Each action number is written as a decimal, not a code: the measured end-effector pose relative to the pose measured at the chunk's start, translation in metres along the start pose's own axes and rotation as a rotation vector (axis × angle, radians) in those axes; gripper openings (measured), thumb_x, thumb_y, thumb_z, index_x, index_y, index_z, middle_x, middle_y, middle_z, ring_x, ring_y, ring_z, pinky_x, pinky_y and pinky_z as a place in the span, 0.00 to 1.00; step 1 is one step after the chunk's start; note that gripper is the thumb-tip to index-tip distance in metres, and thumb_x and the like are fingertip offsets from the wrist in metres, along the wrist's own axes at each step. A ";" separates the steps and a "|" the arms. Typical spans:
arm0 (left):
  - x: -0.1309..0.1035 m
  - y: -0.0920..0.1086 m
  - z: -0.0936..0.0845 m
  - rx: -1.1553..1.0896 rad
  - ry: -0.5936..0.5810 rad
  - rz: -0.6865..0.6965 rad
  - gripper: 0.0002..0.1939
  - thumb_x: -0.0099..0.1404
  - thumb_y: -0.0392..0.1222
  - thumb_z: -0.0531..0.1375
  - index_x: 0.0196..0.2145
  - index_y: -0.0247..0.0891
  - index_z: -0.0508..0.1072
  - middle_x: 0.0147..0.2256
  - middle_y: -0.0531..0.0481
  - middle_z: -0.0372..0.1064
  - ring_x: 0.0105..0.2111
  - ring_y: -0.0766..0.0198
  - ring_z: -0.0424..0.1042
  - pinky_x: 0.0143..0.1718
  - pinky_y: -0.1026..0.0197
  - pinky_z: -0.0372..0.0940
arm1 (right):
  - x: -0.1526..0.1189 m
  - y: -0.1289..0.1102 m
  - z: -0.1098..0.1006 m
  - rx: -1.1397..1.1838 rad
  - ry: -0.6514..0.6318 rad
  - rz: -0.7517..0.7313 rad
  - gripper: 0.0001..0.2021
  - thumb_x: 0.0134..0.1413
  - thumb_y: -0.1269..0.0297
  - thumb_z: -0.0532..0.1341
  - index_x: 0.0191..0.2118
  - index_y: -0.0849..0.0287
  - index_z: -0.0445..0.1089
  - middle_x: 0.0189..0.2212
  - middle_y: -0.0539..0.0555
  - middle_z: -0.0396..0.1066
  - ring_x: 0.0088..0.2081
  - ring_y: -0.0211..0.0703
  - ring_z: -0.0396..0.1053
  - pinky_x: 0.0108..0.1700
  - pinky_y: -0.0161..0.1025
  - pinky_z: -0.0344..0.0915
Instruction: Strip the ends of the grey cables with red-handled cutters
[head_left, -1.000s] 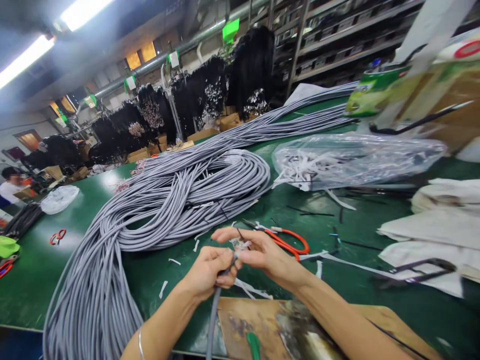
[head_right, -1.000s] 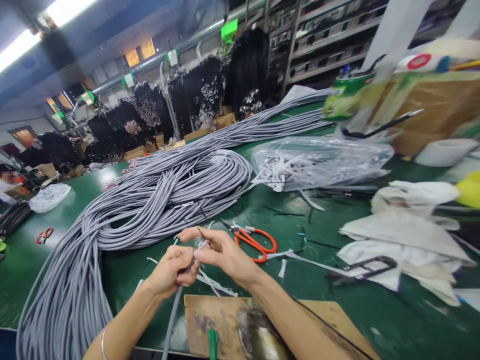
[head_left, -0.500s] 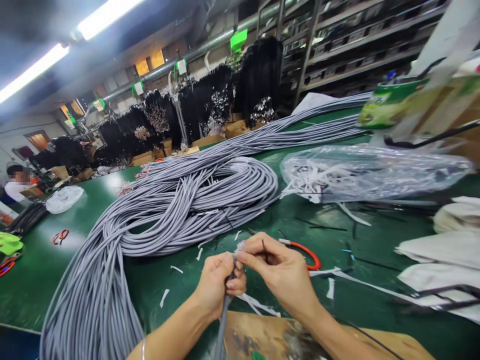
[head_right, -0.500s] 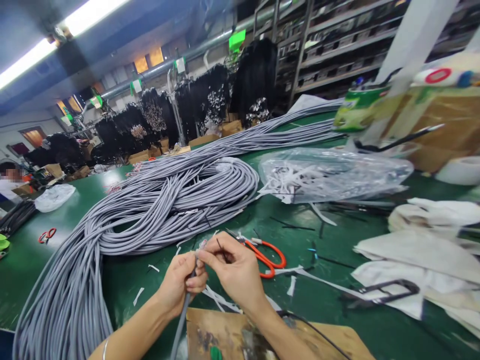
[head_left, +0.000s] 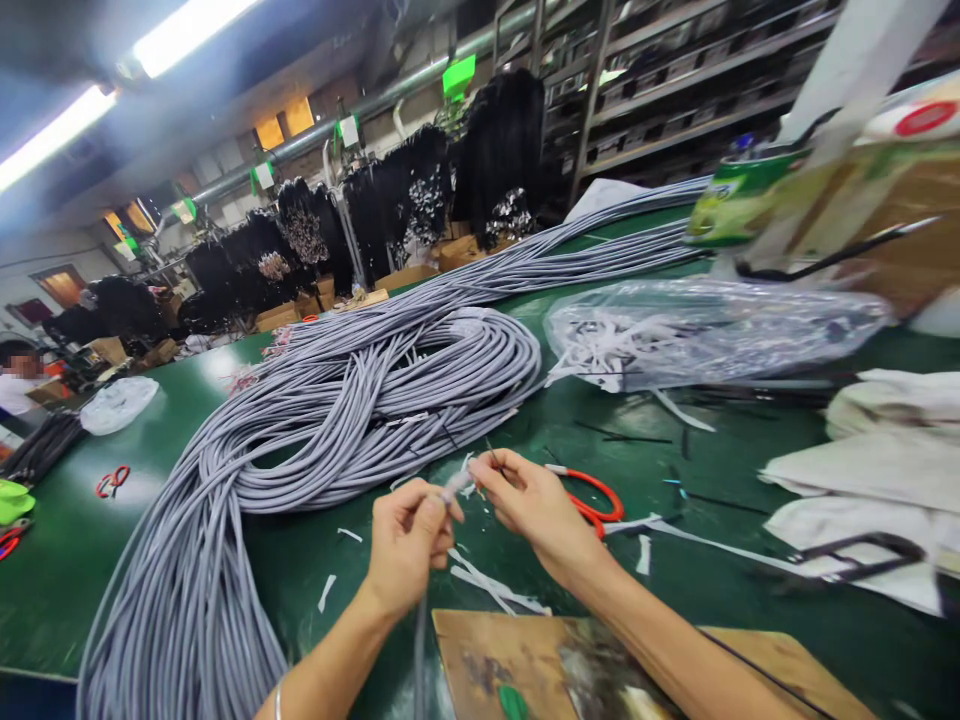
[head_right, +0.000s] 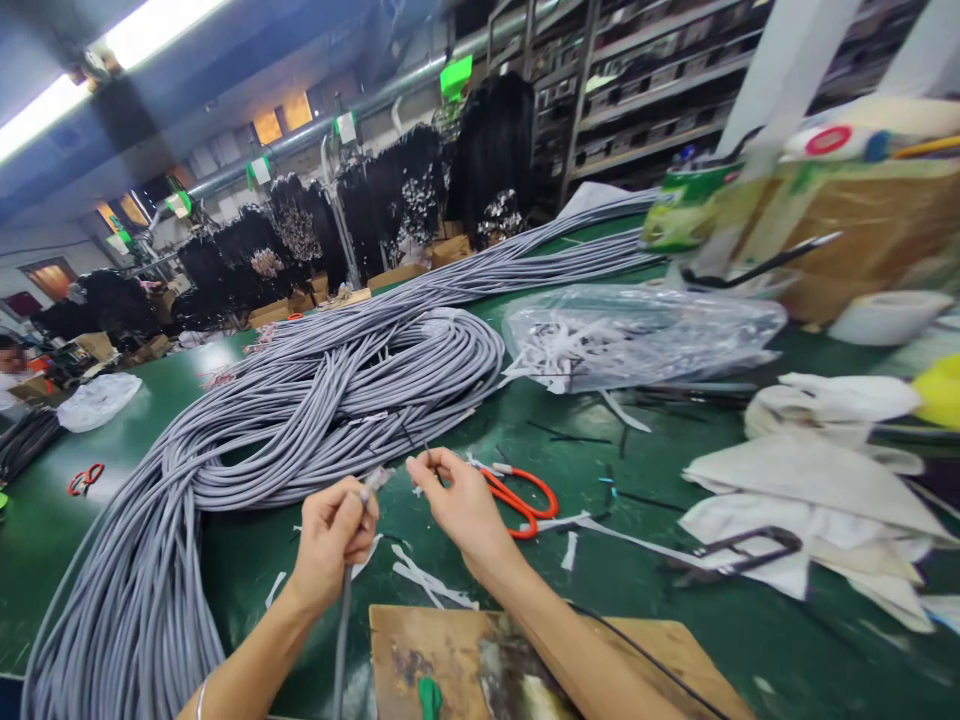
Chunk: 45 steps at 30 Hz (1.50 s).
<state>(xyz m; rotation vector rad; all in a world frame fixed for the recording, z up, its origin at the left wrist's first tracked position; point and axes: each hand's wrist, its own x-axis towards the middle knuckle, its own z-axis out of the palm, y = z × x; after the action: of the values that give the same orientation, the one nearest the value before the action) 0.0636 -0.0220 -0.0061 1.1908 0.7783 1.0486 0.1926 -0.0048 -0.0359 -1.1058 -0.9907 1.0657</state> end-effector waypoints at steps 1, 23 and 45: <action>0.002 0.002 -0.002 0.000 0.049 -0.005 0.24 0.48 0.59 0.64 0.22 0.31 0.66 0.16 0.60 0.49 0.12 0.80 0.44 0.12 0.73 0.37 | -0.002 -0.001 0.000 -0.056 0.028 -0.067 0.21 0.37 0.43 0.62 0.23 0.57 0.62 0.14 0.45 0.57 0.15 0.32 0.54 0.16 0.31 0.53; 0.003 0.006 -0.008 0.174 -0.066 -0.101 0.26 0.49 0.62 0.60 0.22 0.31 0.71 0.16 0.58 0.50 0.12 0.78 0.44 0.13 0.70 0.39 | -0.021 -0.012 0.000 -0.492 -0.064 -0.512 0.15 0.54 0.60 0.51 0.20 0.56 0.65 0.17 0.50 0.69 0.18 0.37 0.64 0.21 0.32 0.60; 0.008 -0.002 -0.004 0.017 0.027 -0.209 0.24 0.37 0.57 0.67 0.13 0.31 0.67 0.12 0.55 0.58 0.09 0.74 0.56 0.08 0.69 0.47 | -0.014 -0.008 -0.003 -0.243 -0.008 -0.366 0.09 0.42 0.57 0.62 0.25 0.58 0.74 0.14 0.49 0.65 0.15 0.35 0.55 0.16 0.33 0.54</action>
<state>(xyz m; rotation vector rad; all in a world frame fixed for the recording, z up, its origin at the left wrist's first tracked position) 0.0632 -0.0130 -0.0091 1.0857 0.9136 0.8884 0.1943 -0.0202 -0.0296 -1.0607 -1.2962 0.6671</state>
